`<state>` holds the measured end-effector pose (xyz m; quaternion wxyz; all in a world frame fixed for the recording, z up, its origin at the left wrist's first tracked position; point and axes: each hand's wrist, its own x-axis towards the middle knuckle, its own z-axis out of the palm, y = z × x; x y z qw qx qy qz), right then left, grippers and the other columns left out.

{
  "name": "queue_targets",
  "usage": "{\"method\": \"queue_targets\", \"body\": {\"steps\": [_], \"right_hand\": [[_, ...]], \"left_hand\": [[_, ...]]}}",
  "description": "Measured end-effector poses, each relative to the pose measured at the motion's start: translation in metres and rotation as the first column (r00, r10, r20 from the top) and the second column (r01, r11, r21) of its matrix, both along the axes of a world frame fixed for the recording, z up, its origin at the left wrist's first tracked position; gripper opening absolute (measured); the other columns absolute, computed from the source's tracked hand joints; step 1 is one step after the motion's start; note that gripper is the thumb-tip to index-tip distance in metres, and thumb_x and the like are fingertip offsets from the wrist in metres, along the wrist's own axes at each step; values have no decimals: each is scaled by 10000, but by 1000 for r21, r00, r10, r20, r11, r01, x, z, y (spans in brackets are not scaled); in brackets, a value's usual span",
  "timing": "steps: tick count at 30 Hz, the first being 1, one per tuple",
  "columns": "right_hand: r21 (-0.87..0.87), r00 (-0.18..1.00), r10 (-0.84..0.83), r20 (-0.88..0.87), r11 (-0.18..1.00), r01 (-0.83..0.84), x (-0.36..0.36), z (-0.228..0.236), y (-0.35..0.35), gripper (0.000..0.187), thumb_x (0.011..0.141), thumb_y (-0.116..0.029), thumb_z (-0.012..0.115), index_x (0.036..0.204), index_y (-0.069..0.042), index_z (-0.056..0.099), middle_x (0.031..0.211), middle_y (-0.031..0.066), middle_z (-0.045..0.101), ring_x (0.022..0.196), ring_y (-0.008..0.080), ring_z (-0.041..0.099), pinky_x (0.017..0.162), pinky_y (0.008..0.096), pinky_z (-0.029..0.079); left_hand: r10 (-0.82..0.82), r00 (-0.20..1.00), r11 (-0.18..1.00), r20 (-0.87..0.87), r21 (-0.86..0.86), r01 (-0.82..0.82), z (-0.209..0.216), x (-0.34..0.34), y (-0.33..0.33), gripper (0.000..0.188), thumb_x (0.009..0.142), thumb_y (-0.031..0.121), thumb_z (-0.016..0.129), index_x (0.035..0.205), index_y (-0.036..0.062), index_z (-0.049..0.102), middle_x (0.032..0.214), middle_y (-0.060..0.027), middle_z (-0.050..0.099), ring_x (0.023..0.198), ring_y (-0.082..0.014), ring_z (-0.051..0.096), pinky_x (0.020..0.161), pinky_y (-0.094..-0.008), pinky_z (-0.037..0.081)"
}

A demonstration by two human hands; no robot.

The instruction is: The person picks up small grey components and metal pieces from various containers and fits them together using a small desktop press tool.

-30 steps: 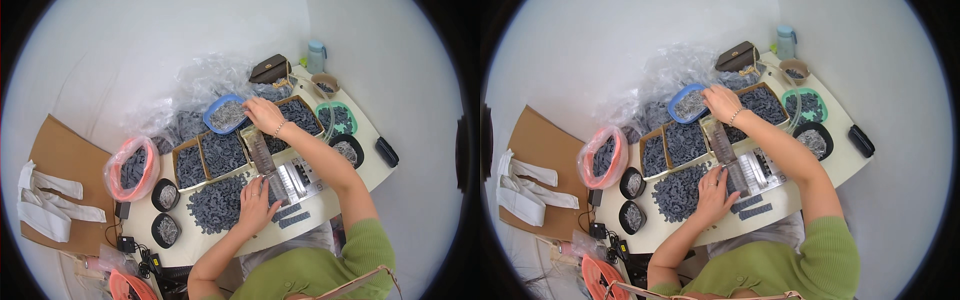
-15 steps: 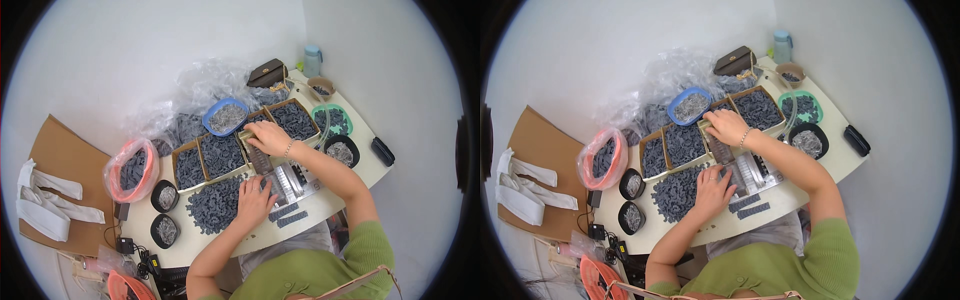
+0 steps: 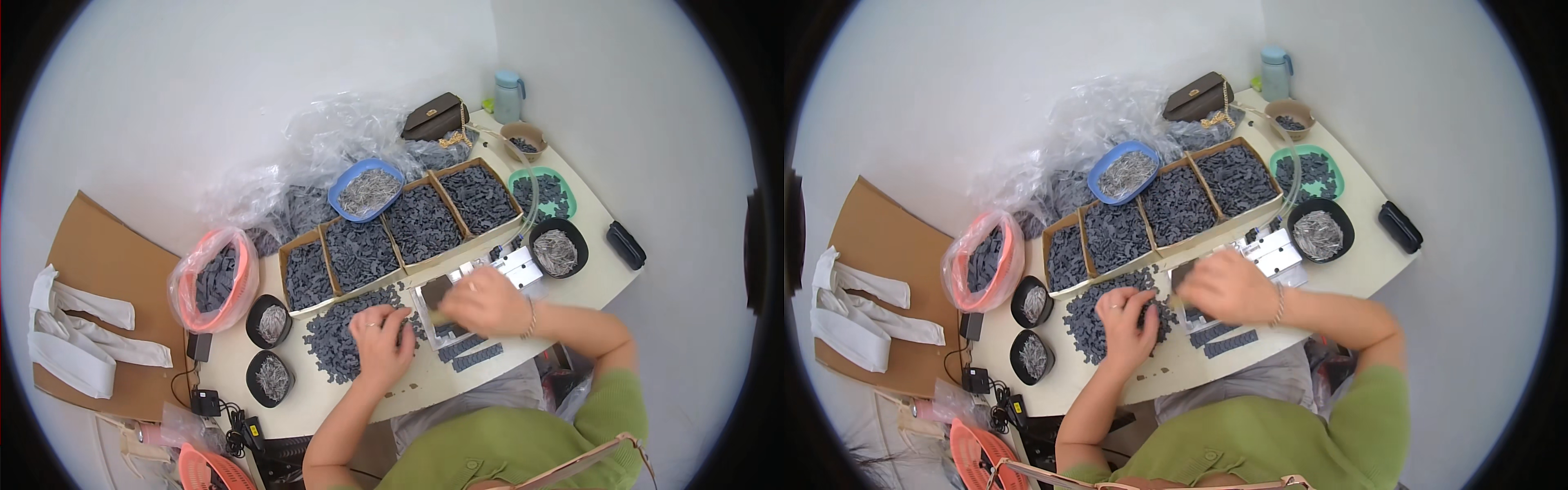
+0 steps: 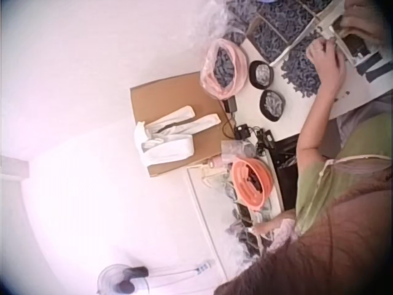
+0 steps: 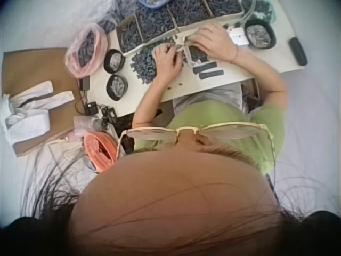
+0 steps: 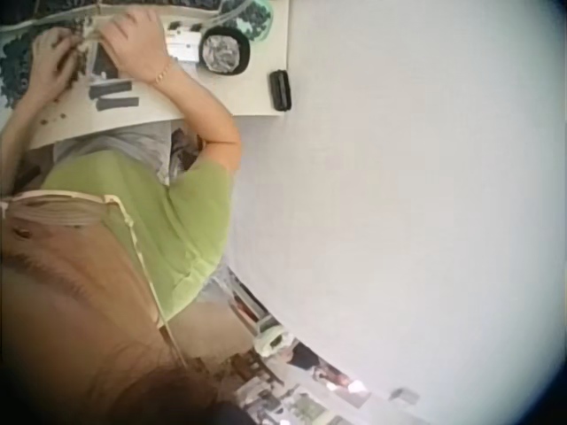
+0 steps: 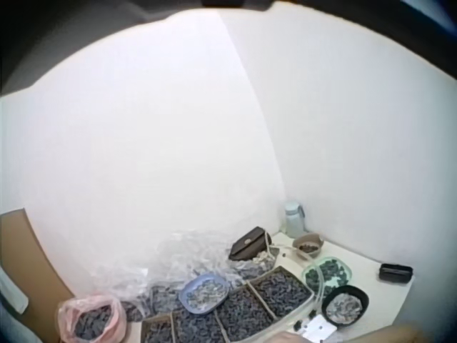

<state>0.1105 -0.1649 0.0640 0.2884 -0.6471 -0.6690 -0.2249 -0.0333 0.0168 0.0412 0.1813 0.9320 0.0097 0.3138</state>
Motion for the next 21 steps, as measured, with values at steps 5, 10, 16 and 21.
{"method": "queue_targets", "body": {"steps": [5, 10, 16, 21], "right_hand": [[-153, 985, 22, 174, 988, 5, -38, -43, -28, 219, 771, -136, 575, 972, -53, 599, 1032, 98, 631, 975, 206, 587, 803, 292, 485], [-198, 965, -33, 259, 976, 87, -57, -50, -25, 259, 755, -113, 565, 990, -6, 581, 1012, 206, 612, 903, 234, 596, 804, 278, 496], [-206, 960, -11, 281, 976, 72, -60, -45, -23, 291, 734, -124, 568, 998, -3, 579, 989, 248, 605, 848, 240, 592, 800, 264, 496], [-162, 979, 13, 202, 987, 20, -50, -47, -24, 244, 748, -135, 570, 980, -64, 600, 979, 146, 634, 838, 212, 591, 784, 284, 491]], "left_hand": [[41, 999, 998, -5, -39, -41, 2, -20, 16, 260, 695, 24, 680, 941, 105, 652, 956, -49, 567, 944, -247, 523, 874, -403, 327], [-15, 1000, 1000, -20, 0, 15, 4, -17, 18, 227, 700, 33, 685, 914, 102, 657, 983, -48, 576, 959, -246, 529, 875, -410, 329], [-68, 998, 997, -18, 44, 68, 0, -14, 18, 219, 691, 23, 678, 899, 93, 661, 977, -45, 591, 945, -240, 544, 866, -405, 331], [-109, 993, 993, -34, 46, 110, -2, -15, 11, 202, 696, 22, 686, 889, 76, 664, 967, -52, 612, 937, -239, 566, 837, -391, 371]]}}
